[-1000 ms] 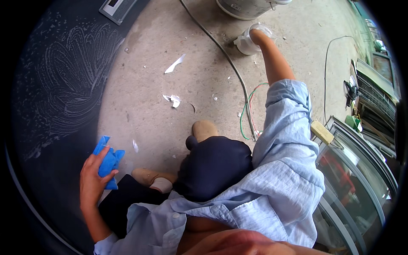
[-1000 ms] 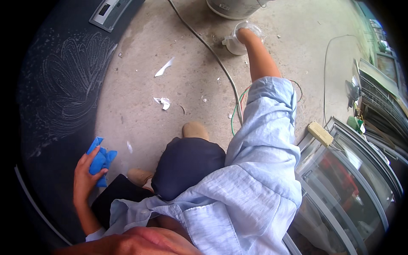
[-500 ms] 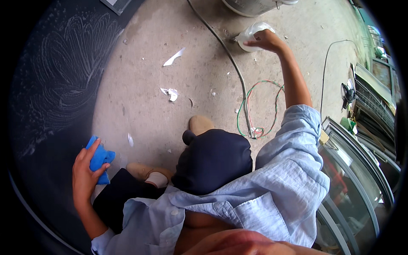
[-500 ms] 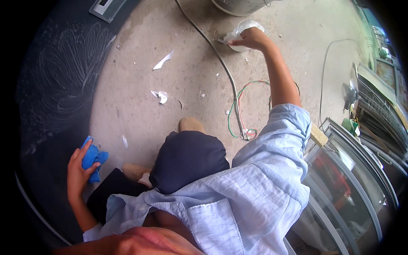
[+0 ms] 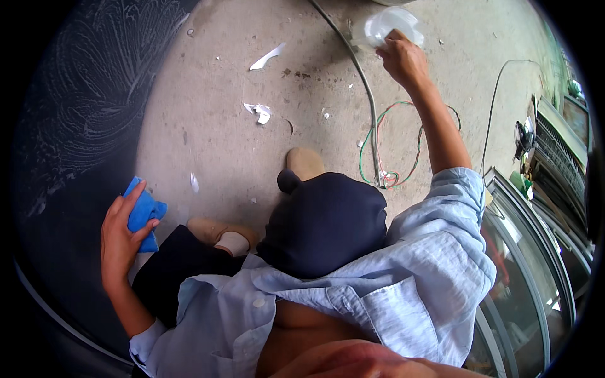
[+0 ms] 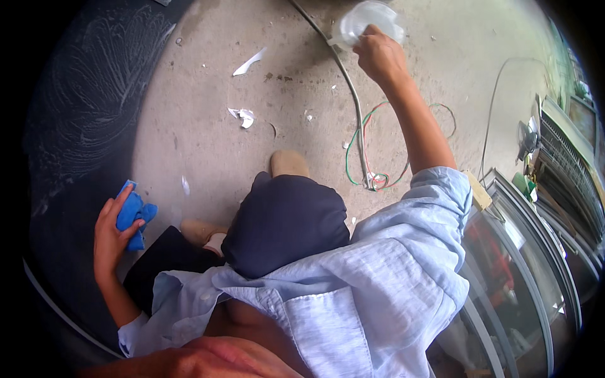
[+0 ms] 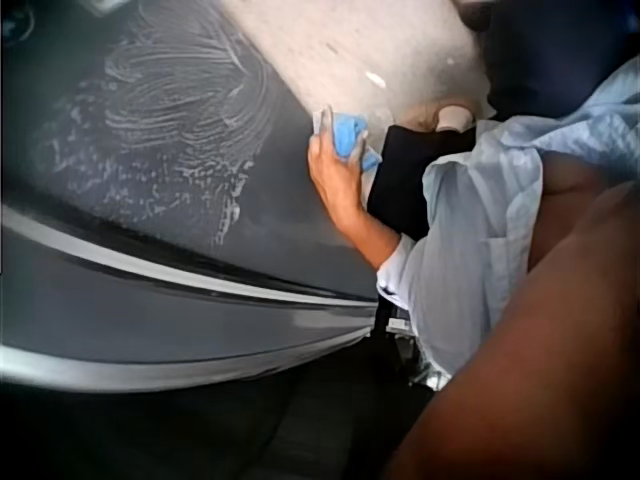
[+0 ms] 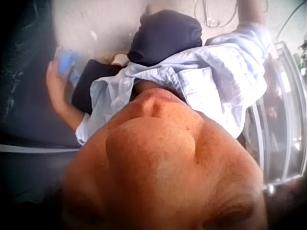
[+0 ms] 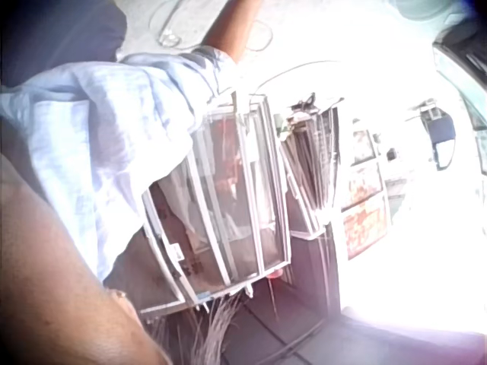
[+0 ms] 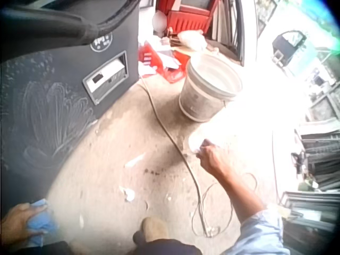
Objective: The person scrubs the side of a large appliance using a scouring pad and a cloth, then applies spray paint to the surface, and continues to scrub the area.
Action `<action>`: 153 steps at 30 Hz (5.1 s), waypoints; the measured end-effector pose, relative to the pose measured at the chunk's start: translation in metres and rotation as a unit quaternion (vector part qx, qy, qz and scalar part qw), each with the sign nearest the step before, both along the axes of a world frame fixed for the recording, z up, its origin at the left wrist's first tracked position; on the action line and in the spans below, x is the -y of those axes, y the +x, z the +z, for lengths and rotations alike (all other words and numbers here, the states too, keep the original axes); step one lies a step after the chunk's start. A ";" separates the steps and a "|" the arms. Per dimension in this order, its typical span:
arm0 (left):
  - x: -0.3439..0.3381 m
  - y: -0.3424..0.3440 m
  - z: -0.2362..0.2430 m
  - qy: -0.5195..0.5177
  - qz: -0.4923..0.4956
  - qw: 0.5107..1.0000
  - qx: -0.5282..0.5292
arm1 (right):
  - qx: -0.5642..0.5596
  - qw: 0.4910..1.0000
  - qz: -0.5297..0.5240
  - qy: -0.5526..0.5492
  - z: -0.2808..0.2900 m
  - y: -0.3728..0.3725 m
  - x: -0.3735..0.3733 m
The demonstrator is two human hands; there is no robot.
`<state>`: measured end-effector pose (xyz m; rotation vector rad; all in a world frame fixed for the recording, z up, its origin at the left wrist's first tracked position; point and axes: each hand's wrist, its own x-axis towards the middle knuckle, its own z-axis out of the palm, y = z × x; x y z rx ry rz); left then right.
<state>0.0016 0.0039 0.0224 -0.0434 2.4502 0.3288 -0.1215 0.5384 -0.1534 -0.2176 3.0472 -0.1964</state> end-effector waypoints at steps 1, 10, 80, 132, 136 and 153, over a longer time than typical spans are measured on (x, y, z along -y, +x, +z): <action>-0.001 0.000 -0.002 0.007 -0.005 1.000 0.000 | 0.008 1.000 0.024 -0.018 0.003 0.005 0.005; -0.009 -0.006 0.003 0.024 -0.001 1.000 -0.004 | 0.069 0.985 0.150 -0.051 -0.029 0.029 0.066; -0.014 -0.008 0.016 0.038 -0.064 0.997 -0.011 | 0.089 0.994 0.029 -0.057 -0.071 -0.031 0.075; 0.015 0.025 0.054 0.495 0.445 0.685 -0.296 | -0.379 0.626 0.055 -0.679 0.194 -0.134 0.418; 0.007 0.026 0.055 0.385 0.395 0.799 -0.239 | -0.389 0.630 0.395 -0.544 0.152 -0.062 0.477; -0.036 0.029 0.049 0.311 0.263 0.908 -0.099 | -0.381 0.617 0.467 -0.506 0.068 -0.060 0.460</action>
